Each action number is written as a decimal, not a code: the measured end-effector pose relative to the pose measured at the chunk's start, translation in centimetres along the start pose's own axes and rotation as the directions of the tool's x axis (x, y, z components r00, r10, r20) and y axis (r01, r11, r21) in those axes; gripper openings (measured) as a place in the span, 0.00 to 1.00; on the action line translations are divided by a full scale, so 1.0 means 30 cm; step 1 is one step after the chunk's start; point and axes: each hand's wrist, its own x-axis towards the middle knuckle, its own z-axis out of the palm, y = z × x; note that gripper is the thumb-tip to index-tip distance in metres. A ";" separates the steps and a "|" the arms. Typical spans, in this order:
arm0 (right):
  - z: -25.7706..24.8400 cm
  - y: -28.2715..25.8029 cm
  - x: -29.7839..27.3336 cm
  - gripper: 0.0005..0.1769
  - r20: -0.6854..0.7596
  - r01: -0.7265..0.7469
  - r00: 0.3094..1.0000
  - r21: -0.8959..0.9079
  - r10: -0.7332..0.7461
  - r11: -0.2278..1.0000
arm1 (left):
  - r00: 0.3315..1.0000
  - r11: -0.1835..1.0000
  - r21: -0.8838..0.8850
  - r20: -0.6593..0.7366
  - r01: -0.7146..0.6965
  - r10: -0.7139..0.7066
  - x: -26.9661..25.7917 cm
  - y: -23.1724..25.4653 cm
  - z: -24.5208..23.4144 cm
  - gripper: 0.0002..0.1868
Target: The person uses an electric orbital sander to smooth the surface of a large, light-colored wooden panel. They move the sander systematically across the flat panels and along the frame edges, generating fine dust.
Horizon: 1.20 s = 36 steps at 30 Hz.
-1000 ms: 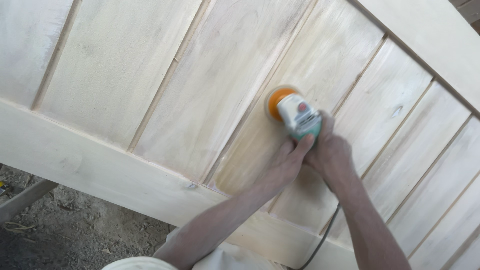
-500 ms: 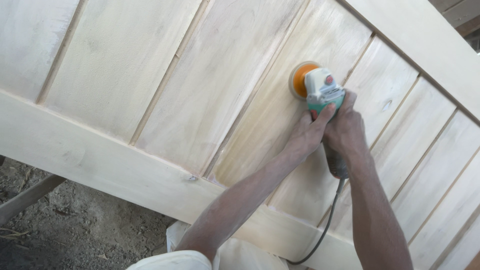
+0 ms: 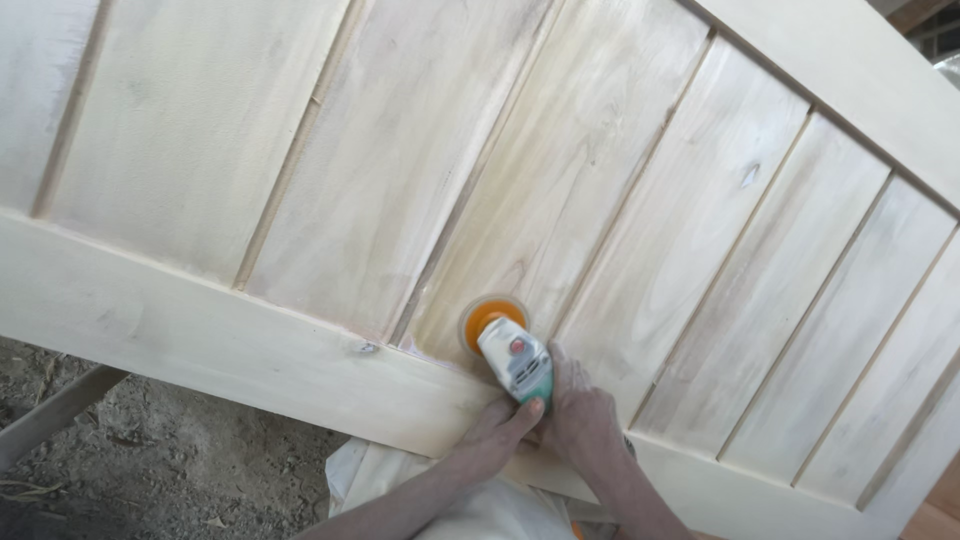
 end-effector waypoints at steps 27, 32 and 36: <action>-0.472 0.204 0.381 0.60 -0.133 -0.157 0.977 0.066 0.164 0.985 | 0.940 0.938 0.074 -0.023 -0.337 0.340 0.473 0.461 0.201 0.46; -0.613 0.190 0.513 0.57 -0.148 -0.206 0.965 0.084 0.216 0.975 | 0.945 0.949 0.041 -0.084 -0.313 0.315 0.618 0.598 0.195 0.54; -0.677 0.244 0.633 0.55 -0.212 -0.151 0.962 0.120 0.174 0.981 | 0.953 0.951 -0.070 -0.033 -0.303 0.301 0.753 0.712 0.175 0.60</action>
